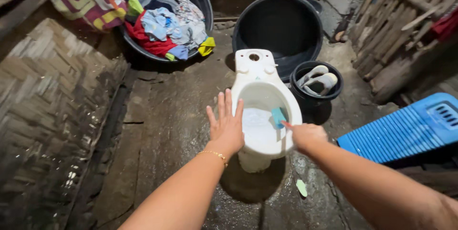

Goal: The person scrubs the interior of a white toilet bowl with a long-handled brush. The person holds the bowl with the left hand and scrubs the inner surfaces with the right hand using a blue brush head and orange handle. The scrubbing continues throughout the clip without rinsing or finishing.

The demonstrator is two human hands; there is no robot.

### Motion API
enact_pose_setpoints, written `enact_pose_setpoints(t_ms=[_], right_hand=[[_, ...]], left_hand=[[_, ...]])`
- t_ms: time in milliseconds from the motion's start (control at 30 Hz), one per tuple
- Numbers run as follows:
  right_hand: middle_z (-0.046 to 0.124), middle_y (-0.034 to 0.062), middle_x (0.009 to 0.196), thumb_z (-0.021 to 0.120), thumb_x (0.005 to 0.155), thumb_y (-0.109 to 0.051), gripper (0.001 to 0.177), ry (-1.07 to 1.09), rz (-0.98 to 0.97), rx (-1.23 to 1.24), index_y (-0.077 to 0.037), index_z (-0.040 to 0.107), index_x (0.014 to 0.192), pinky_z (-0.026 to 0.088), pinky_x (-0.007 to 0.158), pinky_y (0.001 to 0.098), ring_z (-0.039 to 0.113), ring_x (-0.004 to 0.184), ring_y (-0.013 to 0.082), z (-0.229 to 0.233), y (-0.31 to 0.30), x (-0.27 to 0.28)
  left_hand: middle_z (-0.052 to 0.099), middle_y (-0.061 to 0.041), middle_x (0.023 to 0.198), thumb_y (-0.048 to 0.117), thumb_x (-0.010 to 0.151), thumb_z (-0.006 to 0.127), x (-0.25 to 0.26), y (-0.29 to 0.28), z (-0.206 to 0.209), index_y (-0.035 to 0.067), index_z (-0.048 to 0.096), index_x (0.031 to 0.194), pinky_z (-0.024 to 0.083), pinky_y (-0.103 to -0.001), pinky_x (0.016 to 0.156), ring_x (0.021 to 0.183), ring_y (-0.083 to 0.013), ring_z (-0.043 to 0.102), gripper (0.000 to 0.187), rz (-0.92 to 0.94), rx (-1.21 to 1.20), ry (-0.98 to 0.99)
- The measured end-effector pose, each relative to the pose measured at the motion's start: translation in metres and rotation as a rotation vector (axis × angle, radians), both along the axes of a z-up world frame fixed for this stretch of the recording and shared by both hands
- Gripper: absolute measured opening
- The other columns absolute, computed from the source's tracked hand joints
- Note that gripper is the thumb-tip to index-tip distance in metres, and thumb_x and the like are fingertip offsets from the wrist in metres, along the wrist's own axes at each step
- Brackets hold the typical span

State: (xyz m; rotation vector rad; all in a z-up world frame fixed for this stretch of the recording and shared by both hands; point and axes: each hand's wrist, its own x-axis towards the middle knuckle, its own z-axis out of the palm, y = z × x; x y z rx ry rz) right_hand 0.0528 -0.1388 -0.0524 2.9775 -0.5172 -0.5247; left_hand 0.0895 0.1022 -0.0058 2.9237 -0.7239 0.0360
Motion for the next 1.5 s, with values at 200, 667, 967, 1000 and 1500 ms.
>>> enact_pose_setpoints(t_ms=[200, 667, 967, 1000, 1500], right_hand=[[0.075, 0.0099, 0.123, 0.062, 0.096, -0.02, 0.032, 0.136, 0.038, -0.093, -0.012, 0.074, 0.125, 0.061, 0.083, 0.0426, 0.073, 0.11, 0.0296, -0.002, 0.054, 0.029], [0.071, 0.0134, 0.12, 0.046, 0.107, -0.021, 0.041, 0.026, -0.193, -0.067, -0.031, 0.046, 0.148, 0.06, 0.076, 0.0543, 0.072, 0.107, 0.0349, -0.026, 0.023, 0.024], [0.073, 0.0182, 0.119, 0.066, 0.088, -0.015, 0.028, -0.026, -0.105, -0.099, -0.008, 0.075, 0.114, 0.058, 0.092, 0.0469, 0.071, 0.113, 0.0365, 0.032, -0.039, 0.007], [0.073, 0.0187, 0.119, 0.068, 0.088, -0.017, 0.028, -0.008, -0.122, -0.06, -0.007, 0.075, 0.113, 0.058, 0.093, 0.0466, 0.071, 0.113, 0.0364, 0.034, -0.037, 0.008], [0.073, 0.0181, 0.123, 0.065, 0.09, -0.018, 0.032, -0.044, -0.256, 0.093, -0.01, 0.074, 0.12, 0.057, 0.095, 0.0479, 0.07, 0.114, 0.0356, 0.005, -0.021, -0.016]], left_hand=[[-0.009, -0.022, 0.168, 0.024, 0.081, 0.076, 0.004, 0.003, -0.004, 0.014, 0.018, 0.16, 0.008, -0.068, 0.118, 0.155, -0.0385, -0.009, 0.099, -0.03, -0.001, -0.007], [-0.01, -0.02, 0.168, 0.017, 0.077, 0.076, 0.018, 0.023, -0.016, 0.015, 0.019, 0.16, 0.005, -0.067, 0.12, 0.156, -0.0367, -0.01, 0.1, -0.023, -0.049, 0.045], [-0.011, -0.02, 0.168, 0.018, 0.078, 0.075, 0.015, -0.003, -0.009, 0.015, 0.019, 0.16, 0.005, -0.067, 0.12, 0.156, -0.0372, -0.012, 0.1, -0.088, -0.073, 0.09], [-0.012, -0.019, 0.168, 0.019, 0.078, 0.076, 0.015, -0.005, -0.007, 0.016, 0.019, 0.16, 0.005, -0.067, 0.12, 0.156, -0.0365, -0.012, 0.099, -0.084, -0.086, 0.115], [-0.008, -0.02, 0.169, 0.018, 0.079, 0.074, 0.016, -0.006, -0.015, 0.015, 0.02, 0.16, 0.005, -0.067, 0.12, 0.156, -0.0377, -0.01, 0.097, -0.104, -0.039, 0.073]])
